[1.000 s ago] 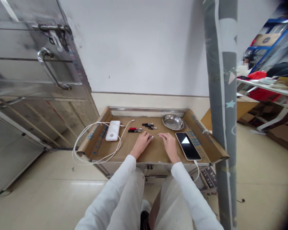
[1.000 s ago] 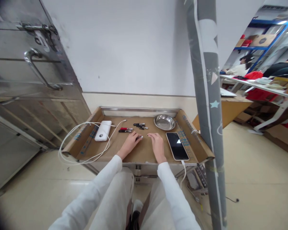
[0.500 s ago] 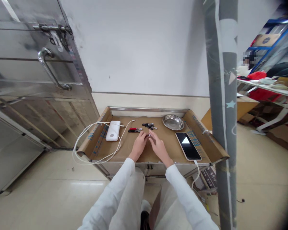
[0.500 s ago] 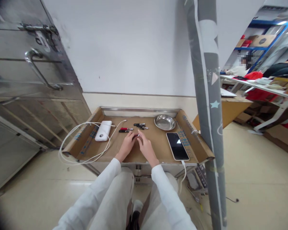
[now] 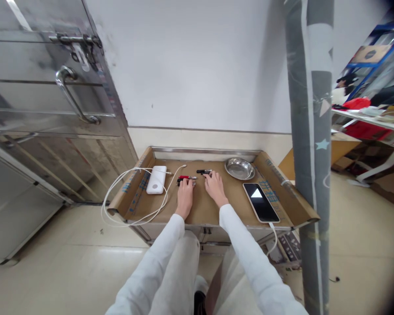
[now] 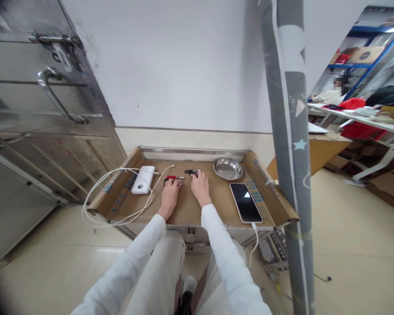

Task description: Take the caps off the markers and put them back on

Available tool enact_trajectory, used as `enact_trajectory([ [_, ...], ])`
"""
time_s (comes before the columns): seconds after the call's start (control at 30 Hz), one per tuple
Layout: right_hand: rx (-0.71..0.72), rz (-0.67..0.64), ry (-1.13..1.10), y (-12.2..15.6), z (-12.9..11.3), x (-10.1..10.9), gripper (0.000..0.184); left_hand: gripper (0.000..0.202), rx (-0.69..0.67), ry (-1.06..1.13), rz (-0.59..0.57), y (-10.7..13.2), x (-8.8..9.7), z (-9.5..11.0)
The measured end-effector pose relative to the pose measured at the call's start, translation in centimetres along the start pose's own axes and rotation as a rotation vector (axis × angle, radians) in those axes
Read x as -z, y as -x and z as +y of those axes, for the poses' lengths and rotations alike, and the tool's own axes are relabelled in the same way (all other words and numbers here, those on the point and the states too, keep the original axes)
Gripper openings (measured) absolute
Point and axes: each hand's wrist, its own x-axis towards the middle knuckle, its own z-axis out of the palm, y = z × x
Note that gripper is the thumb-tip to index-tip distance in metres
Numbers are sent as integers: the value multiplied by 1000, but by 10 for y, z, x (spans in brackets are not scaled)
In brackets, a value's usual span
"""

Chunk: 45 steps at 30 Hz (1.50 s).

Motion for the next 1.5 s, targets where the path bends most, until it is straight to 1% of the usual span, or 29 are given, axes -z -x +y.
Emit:
enact_trajectory([
  [0.1,9,-15,17,6,2,-3,30,23,6,54,16,0,0,0],
  [0.17,25,-11,13,11,4,-3,29,26,-16,92,33,0,0,2],
  [0.3,11,16,-12,19,9,2,30,26,-139,165,49,-3,-7,11],
  [0.4,3,7,-29,20,16,5,28,22,-198,200,23,-8,-15,18],
  [0.5,23,-16,-71,20,24,5,25,17,-233,197,-35,-13,-22,22],
  [0.57,32,-8,-120,21,30,4,23,16,-249,186,-71,-16,-24,24],
  [0.7,37,15,-200,23,36,2,21,14,-238,197,-81,-20,-24,26],
  [0.87,-6,56,-159,18,32,0,26,14,-215,229,-84,-20,-23,27],
  [0.93,-17,43,-132,14,30,0,27,13,-207,249,-85,-20,-24,27],
  [1.07,-32,-4,-101,10,27,3,23,14,-198,307,-93,-20,-25,25],
  [1.17,-50,-22,-93,15,25,9,22,15,-177,338,-97,-19,-25,24],
  [1.3,-34,-47,-63,23,23,16,28,14,-175,350,-99,-19,-23,24],
  [1.4,-44,-45,-43,26,26,17,29,14,-180,353,-97,-19,-22,24],
  [1.5,-70,-6,-49,26,30,15,28,13,-176,356,-96,-19,-22,24],
])
